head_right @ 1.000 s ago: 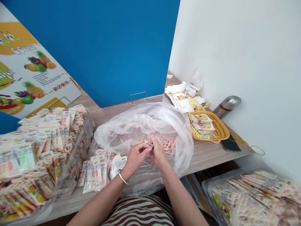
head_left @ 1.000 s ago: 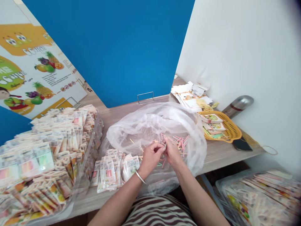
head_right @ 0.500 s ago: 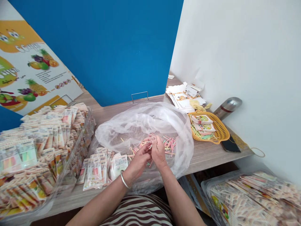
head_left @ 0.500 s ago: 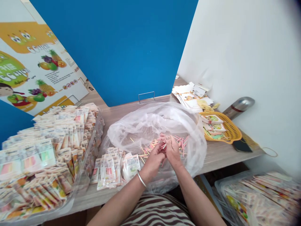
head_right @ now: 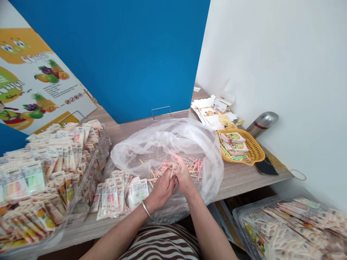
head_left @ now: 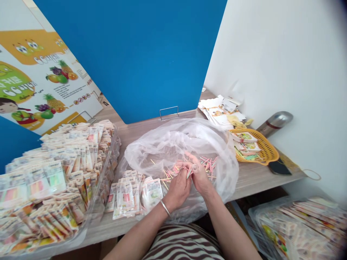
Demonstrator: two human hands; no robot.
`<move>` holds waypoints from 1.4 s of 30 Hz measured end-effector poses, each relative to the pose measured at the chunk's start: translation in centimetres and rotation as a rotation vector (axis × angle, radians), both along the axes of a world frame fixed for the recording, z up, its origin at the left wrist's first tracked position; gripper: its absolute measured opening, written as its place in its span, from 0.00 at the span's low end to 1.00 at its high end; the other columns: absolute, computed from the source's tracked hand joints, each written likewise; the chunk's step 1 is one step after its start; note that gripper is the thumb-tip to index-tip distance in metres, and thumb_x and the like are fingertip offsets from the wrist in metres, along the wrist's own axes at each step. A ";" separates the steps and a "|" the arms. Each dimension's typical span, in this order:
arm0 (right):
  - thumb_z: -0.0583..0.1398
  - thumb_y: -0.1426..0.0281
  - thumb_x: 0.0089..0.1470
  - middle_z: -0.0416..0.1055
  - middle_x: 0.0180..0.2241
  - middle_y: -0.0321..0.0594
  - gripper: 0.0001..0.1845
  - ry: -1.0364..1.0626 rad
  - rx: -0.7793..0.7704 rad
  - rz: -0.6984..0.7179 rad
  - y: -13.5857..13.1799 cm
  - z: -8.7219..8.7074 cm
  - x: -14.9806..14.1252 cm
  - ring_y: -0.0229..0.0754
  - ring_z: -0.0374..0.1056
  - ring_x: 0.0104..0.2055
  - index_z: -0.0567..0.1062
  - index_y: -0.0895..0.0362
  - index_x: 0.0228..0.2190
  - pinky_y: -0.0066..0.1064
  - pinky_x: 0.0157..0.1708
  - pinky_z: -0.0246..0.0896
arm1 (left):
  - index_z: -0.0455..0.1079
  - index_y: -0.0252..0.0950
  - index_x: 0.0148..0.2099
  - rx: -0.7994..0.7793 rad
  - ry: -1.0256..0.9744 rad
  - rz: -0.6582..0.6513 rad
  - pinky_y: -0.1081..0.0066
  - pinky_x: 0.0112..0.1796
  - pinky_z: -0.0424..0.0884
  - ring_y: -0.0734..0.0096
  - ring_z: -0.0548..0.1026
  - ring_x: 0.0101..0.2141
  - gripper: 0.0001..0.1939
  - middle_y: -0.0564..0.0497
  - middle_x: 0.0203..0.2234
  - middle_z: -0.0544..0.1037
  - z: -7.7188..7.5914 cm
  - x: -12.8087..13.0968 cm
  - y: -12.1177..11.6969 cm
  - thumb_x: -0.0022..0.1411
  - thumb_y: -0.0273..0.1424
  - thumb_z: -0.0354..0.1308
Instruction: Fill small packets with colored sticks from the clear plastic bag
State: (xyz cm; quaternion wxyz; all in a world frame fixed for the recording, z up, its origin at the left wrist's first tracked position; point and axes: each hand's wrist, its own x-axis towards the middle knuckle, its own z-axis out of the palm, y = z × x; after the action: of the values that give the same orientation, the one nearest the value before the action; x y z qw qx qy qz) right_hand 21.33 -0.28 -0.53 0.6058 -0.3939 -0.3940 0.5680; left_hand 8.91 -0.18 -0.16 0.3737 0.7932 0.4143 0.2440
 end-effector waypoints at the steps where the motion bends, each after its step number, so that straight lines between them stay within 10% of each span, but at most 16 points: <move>1: 0.63 0.38 0.47 0.77 0.50 0.50 0.49 0.022 -0.018 0.042 0.0 -0.2 0.3 0.56 0.70 0.56 0.63 0.50 0.63 0.49 0.54 0.67 | 0.64 0.36 0.52 0.005 -0.026 -0.002 0.56 0.48 0.70 0.57 0.75 0.47 0.14 0.41 0.45 0.75 0.1 -0.1 0.1 0.74 0.33 0.40; 4: 0.65 0.37 0.42 0.72 0.57 0.50 0.49 -0.042 -0.026 0.173 -0.1 -0.5 0.5 0.57 0.67 0.59 0.70 0.51 0.59 0.49 0.57 0.64 | 0.65 0.36 0.54 0.018 -0.093 -0.029 0.56 0.50 0.69 0.56 0.73 0.49 0.15 0.40 0.48 0.74 0.6 -0.3 0.1 0.73 0.32 0.42; 7: 0.63 0.43 0.51 0.73 0.57 0.46 0.28 -0.205 0.021 0.166 -0.2 0.1 0.2 0.56 0.65 0.62 0.81 0.50 0.44 0.50 0.63 0.56 | 0.71 0.36 0.48 -0.067 -0.157 -0.019 0.55 0.50 0.67 0.54 0.73 0.46 0.12 0.42 0.43 0.76 1.1 -0.2 -0.1 0.67 0.29 0.50; 14: 0.55 0.58 0.63 0.78 0.51 0.40 0.18 -0.714 0.185 -0.092 -0.4 1.5 -0.3 0.53 0.54 0.69 0.79 0.49 0.26 0.59 0.69 0.24 | 0.73 0.34 0.38 -1.234 -1.165 0.255 0.68 0.40 0.72 0.67 0.76 0.36 0.07 0.47 0.34 0.78 1.0 -0.6 -1.1 0.55 0.27 0.57; 18: 0.60 0.63 0.59 0.81 0.44 0.37 0.15 -0.867 0.222 -0.177 -0.7 0.5 -0.9 0.54 0.61 0.64 0.74 0.51 0.21 0.60 0.68 0.19 | 0.75 0.32 0.39 -1.356 -1.329 0.377 0.69 0.40 0.73 0.68 0.77 0.36 0.15 0.45 0.34 0.79 2.1 -1.0 -1.4 0.67 0.39 0.54; 26: 0.57 0.64 0.61 0.81 0.41 0.38 0.13 -0.924 0.216 -0.142 -1.2 -0.1 -2.1 0.52 0.68 0.58 0.80 0.49 0.30 0.58 0.69 0.27 | 0.75 0.36 0.50 -0.942 -0.965 0.241 0.67 0.50 0.71 0.65 0.75 0.48 0.18 0.46 0.48 0.78 3.1 -1.0 -2.3 0.63 0.42 0.64; 30: 0.52 0.58 0.65 0.78 0.50 0.43 0.19 -0.750 0.160 -0.111 -1.5 0.1 -2.1 0.50 0.69 0.57 0.81 0.50 0.43 0.49 0.63 0.54 | 0.70 0.37 0.59 -0.382 -0.318 0.244 0.54 0.52 0.69 0.56 0.74 0.49 0.22 0.42 0.49 0.78 1.8 -5.2 -3.3 0.72 0.44 0.50; 34: 0.52 0.57 0.65 0.79 0.48 0.44 0.21 -0.782 0.005 -0.083 -1.2 -0.9 -2.3 0.52 0.73 0.53 0.80 0.51 0.47 0.45 0.54 0.65 | 0.75 0.36 0.50 0.129 0.295 0.123 0.51 0.47 0.69 0.52 0.72 0.45 0.11 0.42 0.42 0.78 -0.4 -10.3 -5.2 0.69 0.33 0.56; 42: 0.63 0.64 0.58 0.81 0.40 0.44 0.15 -1.343 -0.052 0.353 1.0 -1.1 -8.1 0.51 0.76 0.43 0.77 0.52 0.47 0.35 0.40 0.63 | 0.73 0.35 0.40 0.346 0.280 -0.018 0.62 0.43 0.69 0.63 0.71 0.40 0.11 0.47 0.37 0.78 -3.0 -12.8 -6.1 0.72 0.30 0.51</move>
State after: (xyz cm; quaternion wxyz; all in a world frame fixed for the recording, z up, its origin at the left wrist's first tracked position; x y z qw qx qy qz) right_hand 13.27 0.77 -1.64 0.1196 -0.6045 -0.7280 0.3004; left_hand -3.86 -6.29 -3.20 0.1729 0.8754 0.4069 0.1955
